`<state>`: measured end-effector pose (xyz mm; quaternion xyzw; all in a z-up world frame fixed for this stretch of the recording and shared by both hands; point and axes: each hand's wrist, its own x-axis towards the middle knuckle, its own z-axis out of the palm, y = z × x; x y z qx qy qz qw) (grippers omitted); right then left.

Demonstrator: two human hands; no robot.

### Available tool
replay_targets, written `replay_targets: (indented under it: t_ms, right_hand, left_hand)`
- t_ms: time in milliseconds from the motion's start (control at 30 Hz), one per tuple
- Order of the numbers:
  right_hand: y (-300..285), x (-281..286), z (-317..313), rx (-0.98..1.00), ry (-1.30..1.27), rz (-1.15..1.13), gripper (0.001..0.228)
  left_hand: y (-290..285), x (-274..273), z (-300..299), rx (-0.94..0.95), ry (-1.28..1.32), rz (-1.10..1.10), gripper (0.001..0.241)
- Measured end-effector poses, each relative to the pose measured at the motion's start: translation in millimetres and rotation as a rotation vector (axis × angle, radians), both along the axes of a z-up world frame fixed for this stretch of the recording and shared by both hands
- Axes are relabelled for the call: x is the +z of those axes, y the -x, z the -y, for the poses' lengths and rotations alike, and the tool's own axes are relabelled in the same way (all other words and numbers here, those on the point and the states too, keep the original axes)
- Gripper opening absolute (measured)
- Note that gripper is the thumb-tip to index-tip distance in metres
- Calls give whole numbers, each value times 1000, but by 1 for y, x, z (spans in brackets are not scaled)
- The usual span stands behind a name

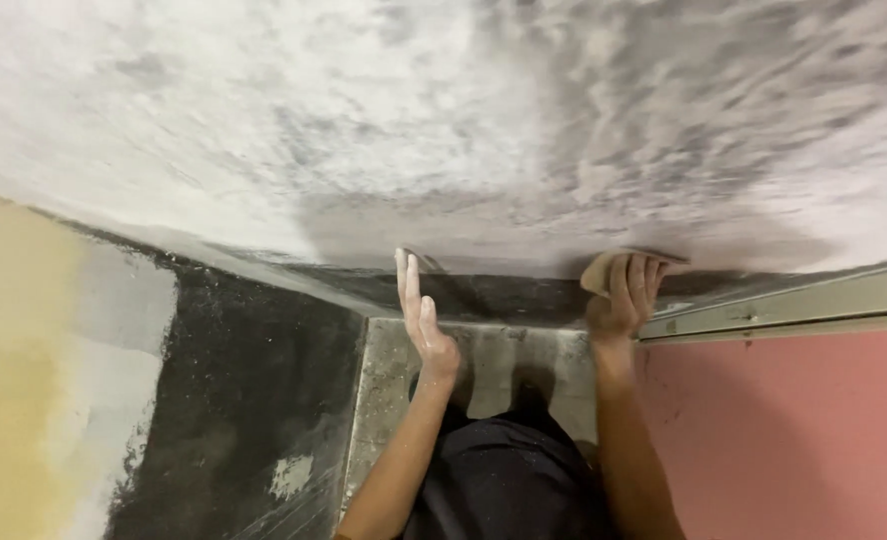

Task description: The person sands the plastered wall using sandpaper while feeling the wall surface by hand.

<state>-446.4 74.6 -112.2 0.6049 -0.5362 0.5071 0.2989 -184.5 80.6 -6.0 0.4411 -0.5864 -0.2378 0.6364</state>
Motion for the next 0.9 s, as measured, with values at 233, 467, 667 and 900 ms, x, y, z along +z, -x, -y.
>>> replay_targets:
  t_ms: [233,467,667,900]
  right_hand:
    - [-116,-25,41,42,17,237,41]
    - [-125,-41,37,217,-223,-43,31]
    - [-143,-9,41,-99,33,160,44]
    - [-267,-49,64,79,-173,60,50]
  left_hand:
    - [-40,1,17,-67,-2,-4,56]
    - [-75,-11,26,-193,62,58,53]
    - [-132,-15,43,-130,60,62,53]
    - [-172,-19,45,-216,27,70,53]
